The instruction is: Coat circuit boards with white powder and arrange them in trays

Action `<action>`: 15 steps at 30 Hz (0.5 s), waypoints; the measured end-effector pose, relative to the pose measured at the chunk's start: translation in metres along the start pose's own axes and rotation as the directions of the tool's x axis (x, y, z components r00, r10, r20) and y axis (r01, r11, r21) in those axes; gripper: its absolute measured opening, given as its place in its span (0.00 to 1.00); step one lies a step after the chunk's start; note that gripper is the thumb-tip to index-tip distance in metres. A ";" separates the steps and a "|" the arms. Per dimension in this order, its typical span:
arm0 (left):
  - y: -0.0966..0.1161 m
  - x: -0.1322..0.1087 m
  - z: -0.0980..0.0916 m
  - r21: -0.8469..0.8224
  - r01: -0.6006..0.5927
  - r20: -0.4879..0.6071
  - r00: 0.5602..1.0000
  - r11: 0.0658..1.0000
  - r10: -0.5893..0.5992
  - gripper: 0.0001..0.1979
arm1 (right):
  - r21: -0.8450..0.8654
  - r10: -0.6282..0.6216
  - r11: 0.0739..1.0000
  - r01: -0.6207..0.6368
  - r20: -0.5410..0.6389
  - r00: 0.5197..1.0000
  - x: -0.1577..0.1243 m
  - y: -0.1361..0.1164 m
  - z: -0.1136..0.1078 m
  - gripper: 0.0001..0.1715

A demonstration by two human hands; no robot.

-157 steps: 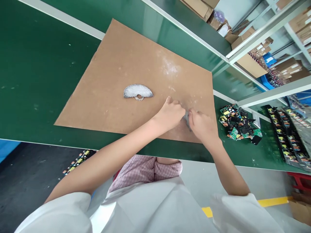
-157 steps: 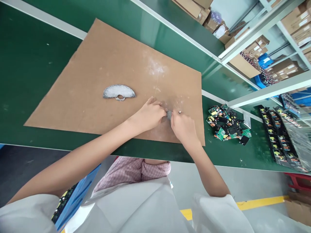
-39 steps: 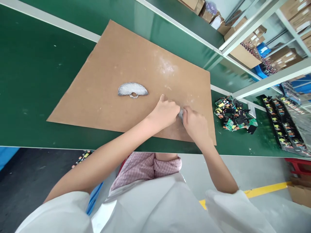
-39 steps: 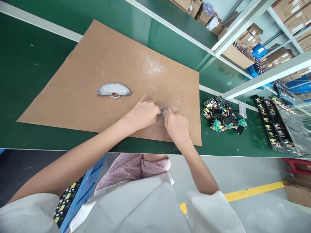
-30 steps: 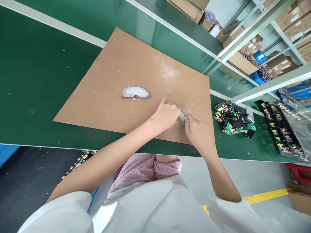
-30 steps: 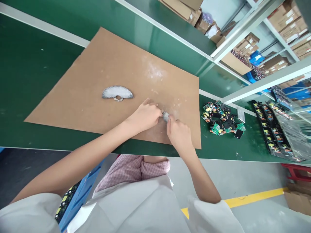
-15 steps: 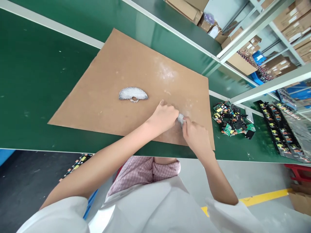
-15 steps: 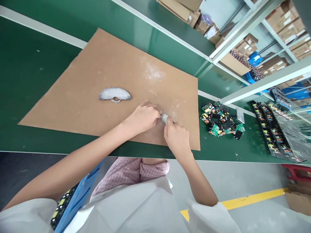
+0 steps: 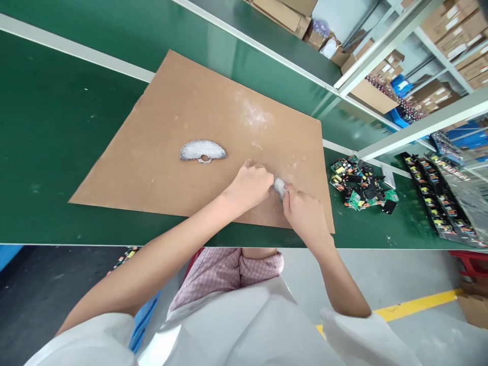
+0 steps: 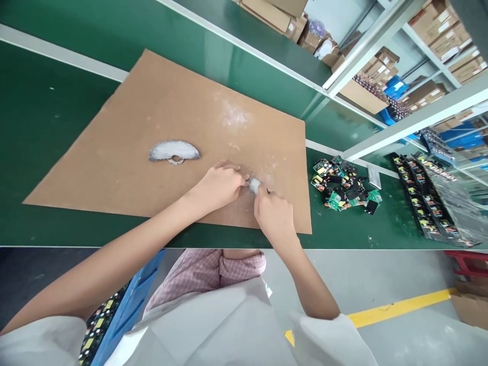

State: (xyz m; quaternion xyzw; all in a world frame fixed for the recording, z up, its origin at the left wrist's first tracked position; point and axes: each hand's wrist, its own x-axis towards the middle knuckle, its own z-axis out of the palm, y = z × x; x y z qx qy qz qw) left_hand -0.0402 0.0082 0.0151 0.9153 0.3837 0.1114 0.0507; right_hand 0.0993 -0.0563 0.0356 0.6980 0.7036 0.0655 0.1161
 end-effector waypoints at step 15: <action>0.000 0.000 0.001 -0.007 0.003 0.005 1.000 1.000 -0.003 0.12 | 0.003 0.009 1.000 -0.009 -0.003 1.000 -0.003 0.000 0.005 0.14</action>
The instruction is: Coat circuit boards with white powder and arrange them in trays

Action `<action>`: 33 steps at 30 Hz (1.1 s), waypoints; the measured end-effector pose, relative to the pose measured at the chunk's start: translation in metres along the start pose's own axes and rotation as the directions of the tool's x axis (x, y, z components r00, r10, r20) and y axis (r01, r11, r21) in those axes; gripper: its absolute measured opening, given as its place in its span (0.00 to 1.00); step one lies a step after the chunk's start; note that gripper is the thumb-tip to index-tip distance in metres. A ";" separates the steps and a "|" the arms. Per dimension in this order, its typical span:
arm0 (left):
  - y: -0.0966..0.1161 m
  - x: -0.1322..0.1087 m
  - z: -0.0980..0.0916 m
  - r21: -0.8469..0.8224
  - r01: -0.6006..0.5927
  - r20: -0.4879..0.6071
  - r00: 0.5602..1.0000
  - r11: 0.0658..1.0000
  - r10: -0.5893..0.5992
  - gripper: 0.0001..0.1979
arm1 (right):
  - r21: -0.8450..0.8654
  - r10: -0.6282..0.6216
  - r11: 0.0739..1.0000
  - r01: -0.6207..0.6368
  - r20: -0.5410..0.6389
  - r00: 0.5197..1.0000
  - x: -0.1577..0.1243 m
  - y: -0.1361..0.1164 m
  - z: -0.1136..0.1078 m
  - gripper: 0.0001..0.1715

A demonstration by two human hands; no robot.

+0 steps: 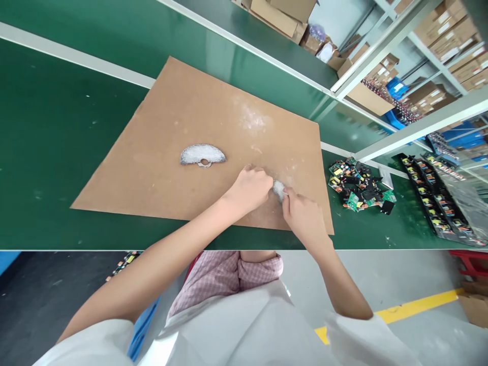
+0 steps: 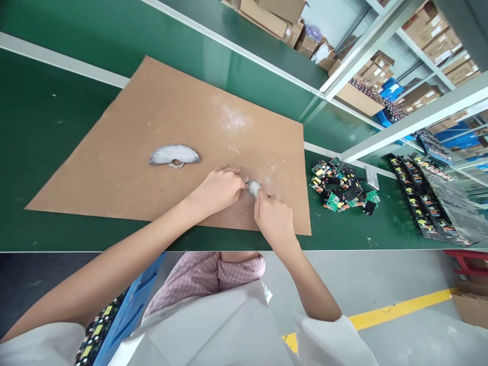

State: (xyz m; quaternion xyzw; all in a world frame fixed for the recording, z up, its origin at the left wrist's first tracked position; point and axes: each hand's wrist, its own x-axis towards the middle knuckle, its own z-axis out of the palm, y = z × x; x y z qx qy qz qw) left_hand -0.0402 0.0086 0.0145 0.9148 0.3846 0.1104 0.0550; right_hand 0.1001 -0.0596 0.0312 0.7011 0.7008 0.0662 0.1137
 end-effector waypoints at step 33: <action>0.002 0.000 -0.005 -0.007 0.009 0.011 1.000 1.000 -0.008 0.12 | 0.068 0.001 0.998 0.001 -0.030 1.000 0.033 -0.005 -0.009 0.17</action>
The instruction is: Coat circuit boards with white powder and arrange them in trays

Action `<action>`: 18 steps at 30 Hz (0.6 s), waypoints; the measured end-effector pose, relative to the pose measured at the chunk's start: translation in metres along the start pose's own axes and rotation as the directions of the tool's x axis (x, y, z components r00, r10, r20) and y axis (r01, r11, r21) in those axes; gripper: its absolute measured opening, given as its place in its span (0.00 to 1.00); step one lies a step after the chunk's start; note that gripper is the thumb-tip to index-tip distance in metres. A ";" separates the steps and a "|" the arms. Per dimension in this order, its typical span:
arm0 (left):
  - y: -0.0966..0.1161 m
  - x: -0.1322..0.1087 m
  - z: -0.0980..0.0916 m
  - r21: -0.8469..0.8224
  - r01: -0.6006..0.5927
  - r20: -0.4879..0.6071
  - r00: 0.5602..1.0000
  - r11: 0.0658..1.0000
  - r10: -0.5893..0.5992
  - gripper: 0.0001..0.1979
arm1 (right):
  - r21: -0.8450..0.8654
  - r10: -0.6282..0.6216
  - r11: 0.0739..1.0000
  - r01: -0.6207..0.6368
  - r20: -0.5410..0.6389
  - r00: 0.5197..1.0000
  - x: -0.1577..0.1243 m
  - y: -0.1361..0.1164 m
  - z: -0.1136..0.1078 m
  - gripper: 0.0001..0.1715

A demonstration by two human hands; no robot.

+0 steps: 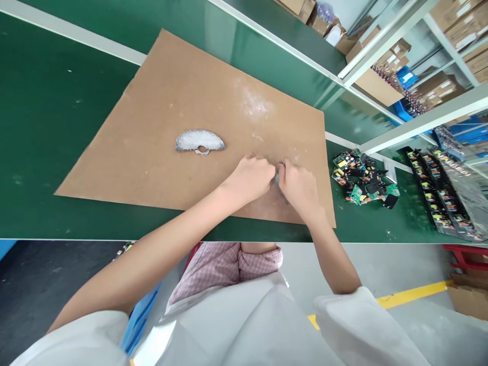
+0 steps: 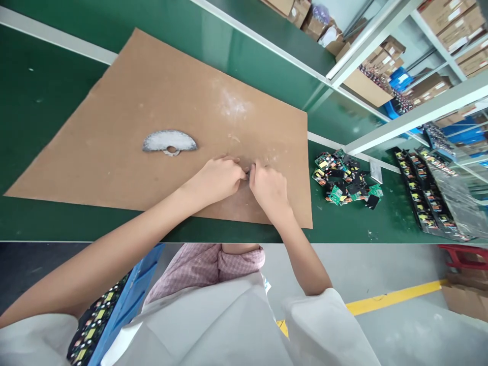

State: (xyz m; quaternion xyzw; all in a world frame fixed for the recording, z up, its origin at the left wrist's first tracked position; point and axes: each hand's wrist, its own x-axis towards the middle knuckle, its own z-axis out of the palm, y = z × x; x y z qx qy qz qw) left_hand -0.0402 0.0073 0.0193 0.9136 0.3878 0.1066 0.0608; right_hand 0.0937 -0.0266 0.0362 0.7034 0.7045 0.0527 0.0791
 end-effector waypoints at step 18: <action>-0.001 0.001 0.001 -0.001 0.010 -0.010 1.000 1.000 -0.010 0.12 | 0.020 -0.038 0.999 0.036 0.123 0.992 -0.022 0.010 -0.005 0.14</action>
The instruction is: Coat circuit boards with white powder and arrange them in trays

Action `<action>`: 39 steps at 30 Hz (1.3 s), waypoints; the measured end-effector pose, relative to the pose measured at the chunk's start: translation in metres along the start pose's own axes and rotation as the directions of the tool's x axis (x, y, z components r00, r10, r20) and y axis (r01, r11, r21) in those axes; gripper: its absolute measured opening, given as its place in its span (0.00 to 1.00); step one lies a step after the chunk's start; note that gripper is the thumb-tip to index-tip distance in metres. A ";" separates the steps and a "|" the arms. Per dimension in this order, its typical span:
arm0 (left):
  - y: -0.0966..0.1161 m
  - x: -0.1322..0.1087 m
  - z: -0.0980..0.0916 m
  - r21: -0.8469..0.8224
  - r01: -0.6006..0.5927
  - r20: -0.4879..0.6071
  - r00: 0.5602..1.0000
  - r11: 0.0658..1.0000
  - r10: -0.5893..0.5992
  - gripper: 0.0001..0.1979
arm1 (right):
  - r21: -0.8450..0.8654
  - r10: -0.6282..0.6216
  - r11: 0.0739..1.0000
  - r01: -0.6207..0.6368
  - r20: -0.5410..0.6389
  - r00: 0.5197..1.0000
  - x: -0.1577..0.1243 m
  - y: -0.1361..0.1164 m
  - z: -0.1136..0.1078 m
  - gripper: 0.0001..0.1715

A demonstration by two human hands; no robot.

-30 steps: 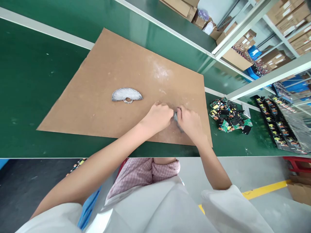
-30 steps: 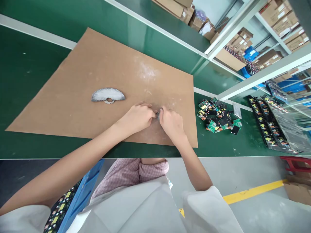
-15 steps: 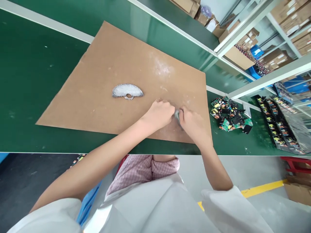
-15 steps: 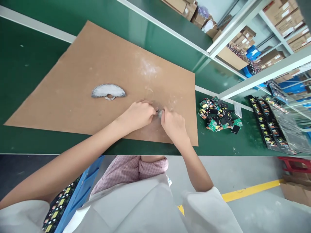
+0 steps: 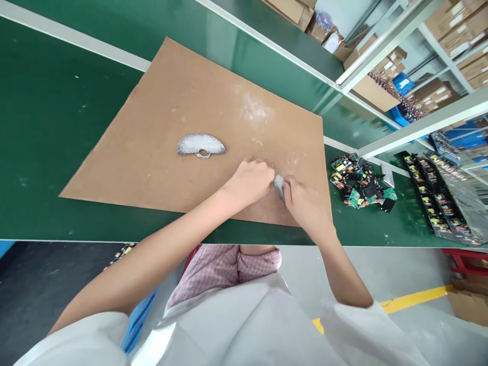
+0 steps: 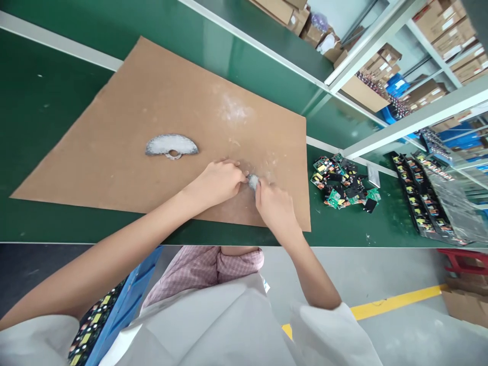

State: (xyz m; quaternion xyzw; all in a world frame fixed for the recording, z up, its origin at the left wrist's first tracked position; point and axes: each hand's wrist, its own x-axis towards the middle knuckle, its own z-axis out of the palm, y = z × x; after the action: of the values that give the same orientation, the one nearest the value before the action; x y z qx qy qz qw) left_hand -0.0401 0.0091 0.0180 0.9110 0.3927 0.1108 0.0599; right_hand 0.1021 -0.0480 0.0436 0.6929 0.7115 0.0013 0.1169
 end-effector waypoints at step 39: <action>-0.002 -0.003 -0.004 -0.052 -0.006 0.053 0.999 0.999 0.009 0.12 | 0.046 0.061 0.997 -0.056 -0.134 0.989 0.032 -0.012 0.004 0.12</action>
State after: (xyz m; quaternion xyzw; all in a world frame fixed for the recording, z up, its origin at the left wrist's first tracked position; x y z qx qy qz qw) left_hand -0.0448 0.0081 0.0206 0.9133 0.3844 0.0970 0.0935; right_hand 0.0905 -0.0180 0.0322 0.7141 0.6970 0.0369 0.0536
